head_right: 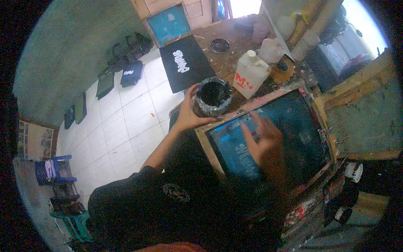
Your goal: The person mixes black ink in a small container using a stick, transfers additional ink from a larger tin to the container, and wipes the tools and edges with a cloth.
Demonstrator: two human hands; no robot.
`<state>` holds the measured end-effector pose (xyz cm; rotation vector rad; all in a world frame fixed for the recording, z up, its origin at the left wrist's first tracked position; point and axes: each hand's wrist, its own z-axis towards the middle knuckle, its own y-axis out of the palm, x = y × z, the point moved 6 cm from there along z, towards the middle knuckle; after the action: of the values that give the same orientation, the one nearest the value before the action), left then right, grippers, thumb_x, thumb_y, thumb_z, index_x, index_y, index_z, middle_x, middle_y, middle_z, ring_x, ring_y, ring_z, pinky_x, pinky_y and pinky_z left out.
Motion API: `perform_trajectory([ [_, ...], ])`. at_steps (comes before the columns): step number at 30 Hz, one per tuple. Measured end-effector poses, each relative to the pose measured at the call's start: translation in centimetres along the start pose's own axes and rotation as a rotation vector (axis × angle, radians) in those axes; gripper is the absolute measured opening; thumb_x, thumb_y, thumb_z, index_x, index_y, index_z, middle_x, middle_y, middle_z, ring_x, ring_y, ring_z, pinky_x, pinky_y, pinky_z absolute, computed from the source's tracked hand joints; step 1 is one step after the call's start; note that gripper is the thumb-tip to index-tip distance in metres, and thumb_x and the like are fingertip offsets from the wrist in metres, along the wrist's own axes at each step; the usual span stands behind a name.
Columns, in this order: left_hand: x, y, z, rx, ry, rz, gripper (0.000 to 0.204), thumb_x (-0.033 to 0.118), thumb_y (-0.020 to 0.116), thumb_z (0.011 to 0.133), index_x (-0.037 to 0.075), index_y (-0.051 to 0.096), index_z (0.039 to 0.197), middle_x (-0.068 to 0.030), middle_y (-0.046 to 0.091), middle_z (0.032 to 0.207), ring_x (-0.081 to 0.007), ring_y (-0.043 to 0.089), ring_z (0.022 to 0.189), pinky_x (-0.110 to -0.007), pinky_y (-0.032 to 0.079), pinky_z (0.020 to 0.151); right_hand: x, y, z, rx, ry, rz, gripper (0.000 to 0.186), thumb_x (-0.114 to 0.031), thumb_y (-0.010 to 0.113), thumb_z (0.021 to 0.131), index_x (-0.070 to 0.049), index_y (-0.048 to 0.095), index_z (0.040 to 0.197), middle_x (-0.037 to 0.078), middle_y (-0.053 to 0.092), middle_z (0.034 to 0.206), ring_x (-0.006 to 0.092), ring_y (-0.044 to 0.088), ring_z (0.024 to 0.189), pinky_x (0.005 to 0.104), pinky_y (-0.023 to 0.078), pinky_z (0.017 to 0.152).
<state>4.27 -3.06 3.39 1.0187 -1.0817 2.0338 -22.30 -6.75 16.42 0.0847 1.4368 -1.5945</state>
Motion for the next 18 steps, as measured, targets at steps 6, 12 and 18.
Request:
perform_trajectory([
  [6, -1.3, 3.0, 2.1, -0.088, 0.034, -0.148, 0.122, 0.043, 0.101, 0.048, 0.001, 0.04, 0.146, -0.0179, 0.058, 0.134, -0.0324, 0.059, 0.125, -0.043, 0.044, 0.108, -0.1, 7.8, 10.2, -0.128, 0.092, -0.022, 0.029, -0.025, 0.074, 0.09, 0.0, 0.072, 0.106, 0.018, 0.065, 0.087, 0.0347, 0.064, 0.081, 0.0469, 0.048, 0.072],
  [12, -2.2, 2.6, 1.5, -0.1, -0.055, -0.201, 0.107, 0.032, 0.099, 0.05, 0.003, 0.047, 0.139, -0.0164, 0.063, 0.13, -0.0289, 0.064, 0.119, -0.042, 0.049, 0.103, -2.3, 8.7, 9.5, -0.15, -0.054, 0.091, 0.023, -0.02, 0.074, 0.089, -0.002, 0.073, 0.103, 0.017, 0.067, 0.092, 0.0362, 0.065, 0.086, 0.0439, 0.052, 0.08],
  [18, -1.1, 3.1, 1.1, -0.093, -0.03, -0.239, 0.111, 0.03, 0.1, 0.049, 0.003, 0.046, 0.142, -0.0183, 0.059, 0.137, -0.032, 0.06, 0.127, -0.041, 0.045, 0.108, -2.3, 7.0, 8.9, -0.066, -0.245, 0.093, 0.018, -0.01, 0.072, 0.087, 0.0, 0.073, 0.102, 0.015, 0.07, 0.102, 0.0334, 0.066, 0.093, 0.0412, 0.053, 0.084],
])
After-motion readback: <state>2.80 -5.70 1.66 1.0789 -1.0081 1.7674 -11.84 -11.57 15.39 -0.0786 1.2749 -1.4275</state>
